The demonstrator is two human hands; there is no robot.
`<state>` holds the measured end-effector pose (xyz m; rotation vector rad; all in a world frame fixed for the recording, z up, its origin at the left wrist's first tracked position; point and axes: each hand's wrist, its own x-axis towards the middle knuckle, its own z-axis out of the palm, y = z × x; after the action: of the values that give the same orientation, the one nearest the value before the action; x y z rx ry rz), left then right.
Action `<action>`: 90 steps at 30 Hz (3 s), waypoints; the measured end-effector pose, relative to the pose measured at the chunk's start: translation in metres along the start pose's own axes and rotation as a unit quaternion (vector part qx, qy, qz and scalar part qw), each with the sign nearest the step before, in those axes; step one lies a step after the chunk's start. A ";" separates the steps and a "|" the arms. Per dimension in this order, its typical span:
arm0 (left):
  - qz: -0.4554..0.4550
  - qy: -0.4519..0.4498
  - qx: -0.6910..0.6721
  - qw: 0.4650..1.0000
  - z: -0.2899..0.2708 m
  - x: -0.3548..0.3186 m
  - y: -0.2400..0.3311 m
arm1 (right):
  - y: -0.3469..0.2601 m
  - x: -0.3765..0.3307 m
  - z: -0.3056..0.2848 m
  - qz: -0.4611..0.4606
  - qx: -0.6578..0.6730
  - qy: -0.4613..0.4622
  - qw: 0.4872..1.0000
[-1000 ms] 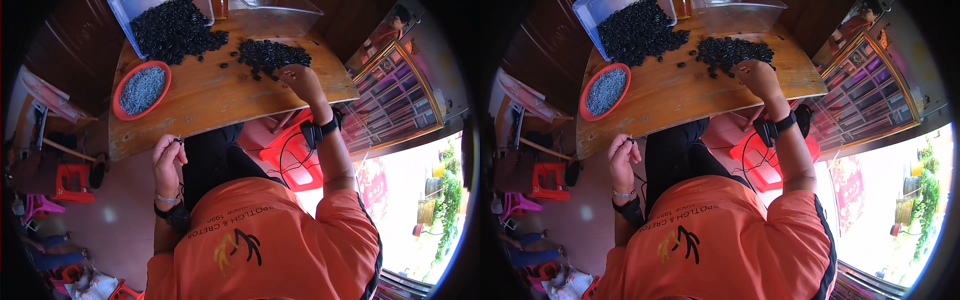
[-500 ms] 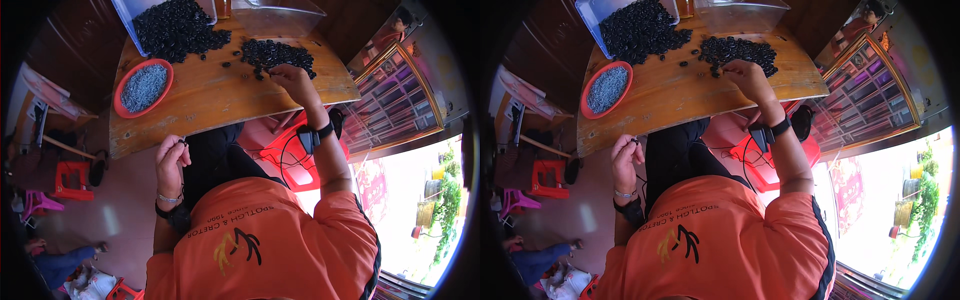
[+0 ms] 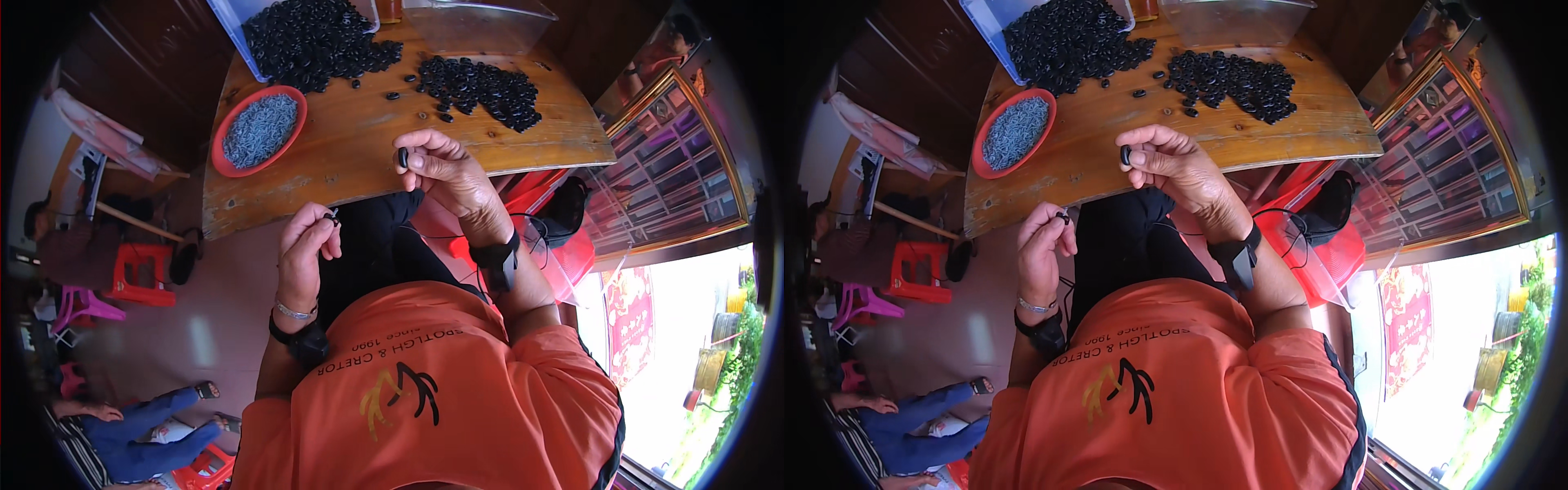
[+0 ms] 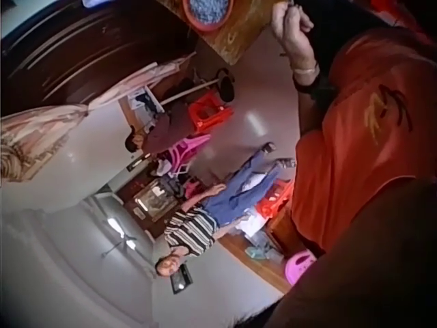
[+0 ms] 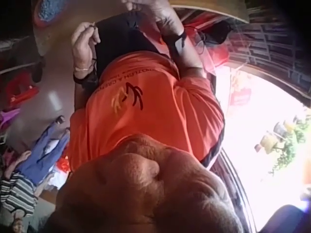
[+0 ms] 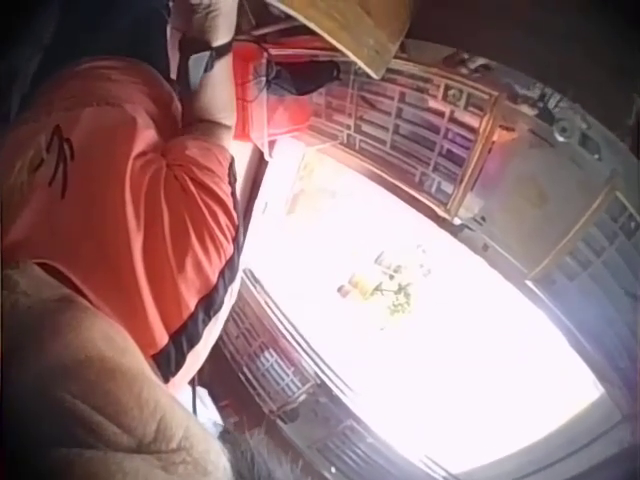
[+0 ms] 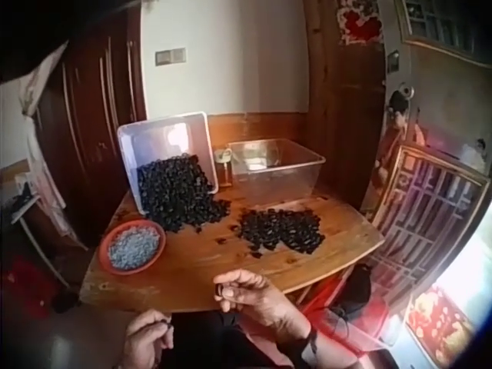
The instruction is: Sorting and inspecting small black parts from a pile on a table into containers.
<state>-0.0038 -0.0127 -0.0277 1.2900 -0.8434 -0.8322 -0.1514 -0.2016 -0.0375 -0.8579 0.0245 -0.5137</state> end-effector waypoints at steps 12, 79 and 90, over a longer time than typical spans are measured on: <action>0.009 -0.003 -0.152 0.988 0.010 0.008 -0.010 | 0.035 0.005 0.043 -0.030 -0.203 0.064 0.977; 0.050 0.063 0.098 0.992 0.015 0.001 -0.011 | 0.052 -0.005 0.041 -0.064 -0.187 0.089 0.976; 0.051 0.055 0.082 0.994 0.013 0.002 -0.017 | 0.061 -0.006 0.043 -0.069 -0.210 0.066 0.973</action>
<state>-0.0152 -0.0218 -0.0430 1.4108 -0.8970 -0.6148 -0.1216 -0.1349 -0.0542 -1.2449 0.2018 -0.7105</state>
